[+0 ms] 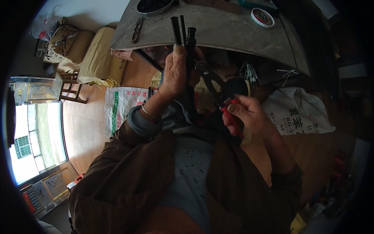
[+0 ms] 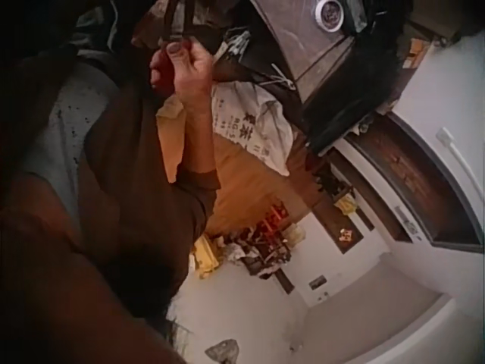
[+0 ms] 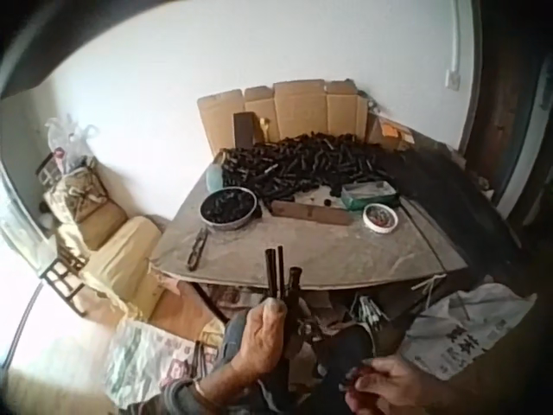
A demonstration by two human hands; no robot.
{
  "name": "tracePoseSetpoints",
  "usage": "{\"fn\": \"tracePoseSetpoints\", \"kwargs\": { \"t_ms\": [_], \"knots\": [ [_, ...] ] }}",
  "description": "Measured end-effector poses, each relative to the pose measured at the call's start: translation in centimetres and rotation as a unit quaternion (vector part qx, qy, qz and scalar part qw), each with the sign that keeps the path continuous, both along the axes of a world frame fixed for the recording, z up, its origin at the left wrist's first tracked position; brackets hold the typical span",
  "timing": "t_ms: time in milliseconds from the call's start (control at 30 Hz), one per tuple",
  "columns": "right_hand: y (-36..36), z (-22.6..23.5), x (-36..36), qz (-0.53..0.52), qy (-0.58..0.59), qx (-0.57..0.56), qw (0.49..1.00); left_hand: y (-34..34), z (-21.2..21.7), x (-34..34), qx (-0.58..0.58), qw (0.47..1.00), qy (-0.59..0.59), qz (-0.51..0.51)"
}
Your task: Assembling black rods with connectors and using wire cutters to trim excess materials.
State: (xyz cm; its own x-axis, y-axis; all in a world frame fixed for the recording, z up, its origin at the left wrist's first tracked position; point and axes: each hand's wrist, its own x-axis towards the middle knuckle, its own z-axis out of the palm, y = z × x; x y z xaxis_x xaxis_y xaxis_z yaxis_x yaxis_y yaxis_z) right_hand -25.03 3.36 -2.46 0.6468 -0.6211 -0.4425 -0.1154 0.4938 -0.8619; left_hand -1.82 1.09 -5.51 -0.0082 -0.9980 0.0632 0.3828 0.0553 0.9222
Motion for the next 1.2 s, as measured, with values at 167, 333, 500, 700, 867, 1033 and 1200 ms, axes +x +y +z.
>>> {"fn": "tracePoseSetpoints", "kwargs": {
  "t_ms": [167,333,500,700,867,1033,1200],
  "knots": [
    [0.0,-2.1,-0.6,0.134,-0.048,0.11,0.984,-0.1,0.1,-0.5,0.013,1.0,-0.005,-0.007],
    [-0.8,-1.3,0.6,0.039,0.094,-0.362,0.926,0.1,-0.8,0.4,-0.002,1.0,0.013,0.007],
    [0.6,-0.7,-0.6,0.032,-0.065,0.052,0.996,0.1,-0.3,0.0,-0.017,0.999,0.034,-0.029],
    [-2.0,2.1,-0.9,0.164,0.129,-0.084,0.974,0.3,-0.3,-0.4,-0.022,1.0,-0.012,-0.015],
    [-2.0,1.3,-1.1,0.017,0.097,-0.418,0.903,0.1,-0.2,-0.2,-0.018,1.0,0.014,-0.001],
    [-0.4,-2.1,-1.8,0.084,-0.156,0.157,0.971,0.2,-0.3,0.0,-0.026,0.999,0.02,-0.041],
    [-2.9,-1.7,-1.4,0.2,-0.16,0.17,0.952,0.2,-0.5,-0.3,-0.025,0.999,0.011,-0.021]
  ]
}}
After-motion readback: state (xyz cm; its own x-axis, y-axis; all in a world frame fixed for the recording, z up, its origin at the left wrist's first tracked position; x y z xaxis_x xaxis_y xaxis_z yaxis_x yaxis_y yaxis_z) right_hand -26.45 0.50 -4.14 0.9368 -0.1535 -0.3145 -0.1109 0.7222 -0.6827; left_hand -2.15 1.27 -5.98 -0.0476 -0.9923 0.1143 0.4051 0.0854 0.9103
